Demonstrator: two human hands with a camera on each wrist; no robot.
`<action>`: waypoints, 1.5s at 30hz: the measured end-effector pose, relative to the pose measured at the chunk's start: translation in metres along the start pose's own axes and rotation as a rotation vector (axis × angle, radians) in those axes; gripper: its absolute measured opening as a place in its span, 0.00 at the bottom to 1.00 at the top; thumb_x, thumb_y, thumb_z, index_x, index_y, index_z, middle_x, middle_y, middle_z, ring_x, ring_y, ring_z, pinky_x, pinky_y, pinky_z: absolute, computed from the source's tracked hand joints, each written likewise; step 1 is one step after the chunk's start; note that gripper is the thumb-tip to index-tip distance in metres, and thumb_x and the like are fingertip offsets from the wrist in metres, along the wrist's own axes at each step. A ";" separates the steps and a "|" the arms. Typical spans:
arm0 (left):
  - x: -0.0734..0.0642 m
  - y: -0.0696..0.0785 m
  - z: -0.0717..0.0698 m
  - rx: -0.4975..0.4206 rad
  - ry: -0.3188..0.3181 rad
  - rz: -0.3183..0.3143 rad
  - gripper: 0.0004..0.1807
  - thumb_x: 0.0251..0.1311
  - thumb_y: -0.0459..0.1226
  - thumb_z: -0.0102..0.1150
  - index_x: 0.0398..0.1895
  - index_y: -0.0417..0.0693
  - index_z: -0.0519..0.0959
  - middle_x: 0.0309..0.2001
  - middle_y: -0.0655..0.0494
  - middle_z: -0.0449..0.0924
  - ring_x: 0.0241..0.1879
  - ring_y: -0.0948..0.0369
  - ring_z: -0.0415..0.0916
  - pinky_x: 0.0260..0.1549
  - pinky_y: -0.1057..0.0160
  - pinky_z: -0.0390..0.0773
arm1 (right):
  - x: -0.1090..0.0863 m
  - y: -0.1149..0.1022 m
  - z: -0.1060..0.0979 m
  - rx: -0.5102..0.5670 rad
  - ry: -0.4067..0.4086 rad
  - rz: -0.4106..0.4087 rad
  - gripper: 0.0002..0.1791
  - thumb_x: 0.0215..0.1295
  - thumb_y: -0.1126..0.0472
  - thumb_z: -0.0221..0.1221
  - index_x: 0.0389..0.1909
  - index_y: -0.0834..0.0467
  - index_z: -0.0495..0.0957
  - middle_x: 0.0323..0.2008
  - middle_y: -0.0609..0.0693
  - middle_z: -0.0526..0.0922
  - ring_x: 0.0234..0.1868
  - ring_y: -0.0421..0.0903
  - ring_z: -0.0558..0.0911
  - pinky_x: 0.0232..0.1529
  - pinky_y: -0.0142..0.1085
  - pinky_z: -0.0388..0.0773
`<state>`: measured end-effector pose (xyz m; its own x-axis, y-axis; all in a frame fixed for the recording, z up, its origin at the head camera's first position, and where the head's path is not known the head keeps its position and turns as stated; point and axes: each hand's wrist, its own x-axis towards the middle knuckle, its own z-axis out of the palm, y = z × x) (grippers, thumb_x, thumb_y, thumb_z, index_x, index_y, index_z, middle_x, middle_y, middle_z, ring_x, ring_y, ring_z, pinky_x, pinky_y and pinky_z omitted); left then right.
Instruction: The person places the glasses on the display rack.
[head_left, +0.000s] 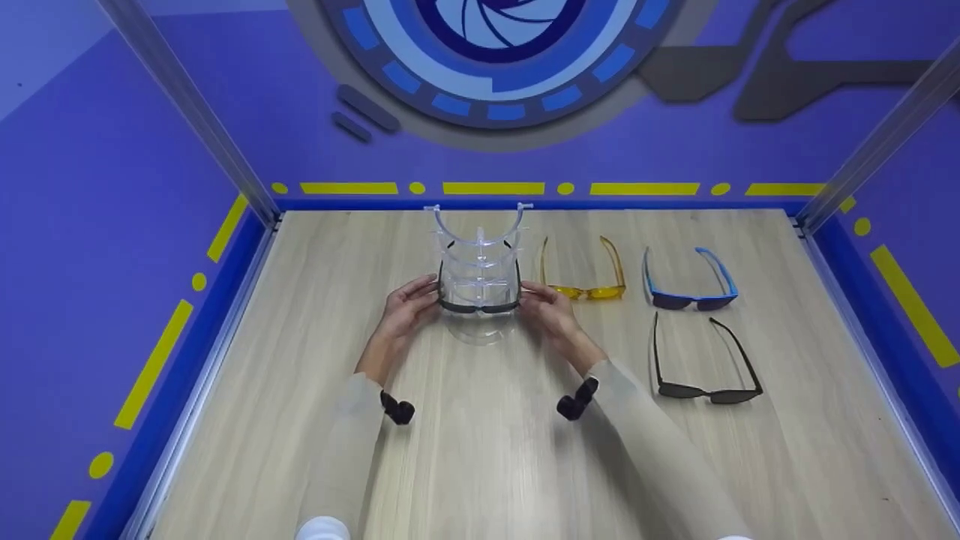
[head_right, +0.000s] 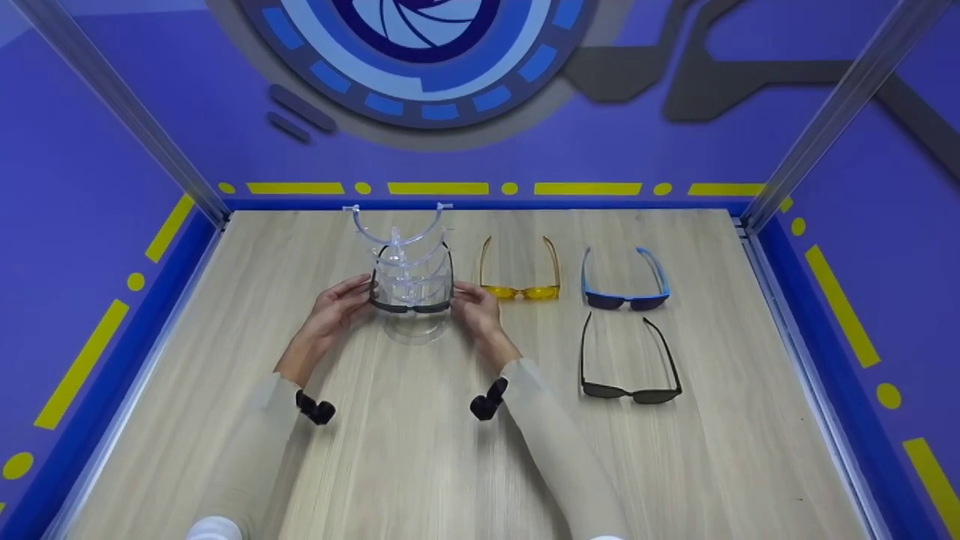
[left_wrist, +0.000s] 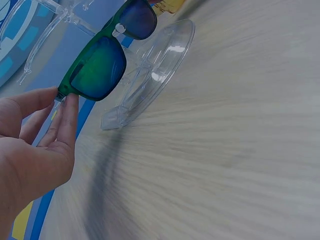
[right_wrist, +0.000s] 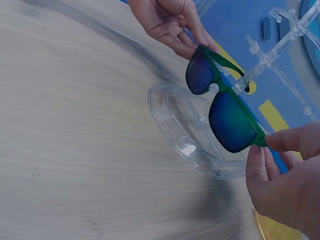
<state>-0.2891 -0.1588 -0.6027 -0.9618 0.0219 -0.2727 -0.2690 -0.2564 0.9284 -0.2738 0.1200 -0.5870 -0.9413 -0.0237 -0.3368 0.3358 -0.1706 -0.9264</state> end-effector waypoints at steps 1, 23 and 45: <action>-0.001 0.000 0.000 -0.003 -0.004 -0.001 0.25 0.67 0.24 0.59 0.67 0.36 0.74 0.59 0.47 0.83 0.54 0.61 0.82 0.60 0.57 0.81 | 0.000 0.000 0.000 -0.001 0.006 0.005 0.23 0.70 0.75 0.55 0.65 0.67 0.74 0.52 0.58 0.86 0.43 0.39 0.84 0.59 0.39 0.80; -0.025 0.005 -0.032 0.046 -0.075 -0.012 0.26 0.70 0.27 0.56 0.71 0.37 0.70 0.64 0.42 0.79 0.53 0.61 0.85 0.69 0.46 0.73 | -0.018 -0.008 -0.030 -0.101 -0.126 0.032 0.26 0.73 0.67 0.58 0.70 0.67 0.70 0.52 0.55 0.86 0.51 0.48 0.84 0.63 0.51 0.79; -0.066 0.001 -0.026 0.232 -0.267 -0.074 0.32 0.70 0.34 0.61 0.74 0.35 0.65 0.63 0.44 0.80 0.51 0.65 0.84 0.59 0.57 0.80 | -0.051 -0.031 -0.095 -0.403 -0.297 -0.033 0.29 0.75 0.60 0.59 0.72 0.66 0.67 0.68 0.63 0.76 0.59 0.45 0.83 0.67 0.43 0.79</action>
<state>-0.2245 -0.1861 -0.5900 -0.9104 0.2914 -0.2938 -0.3127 -0.0197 0.9496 -0.2325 0.2198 -0.5574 -0.9014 -0.3138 -0.2984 0.2379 0.2169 -0.9468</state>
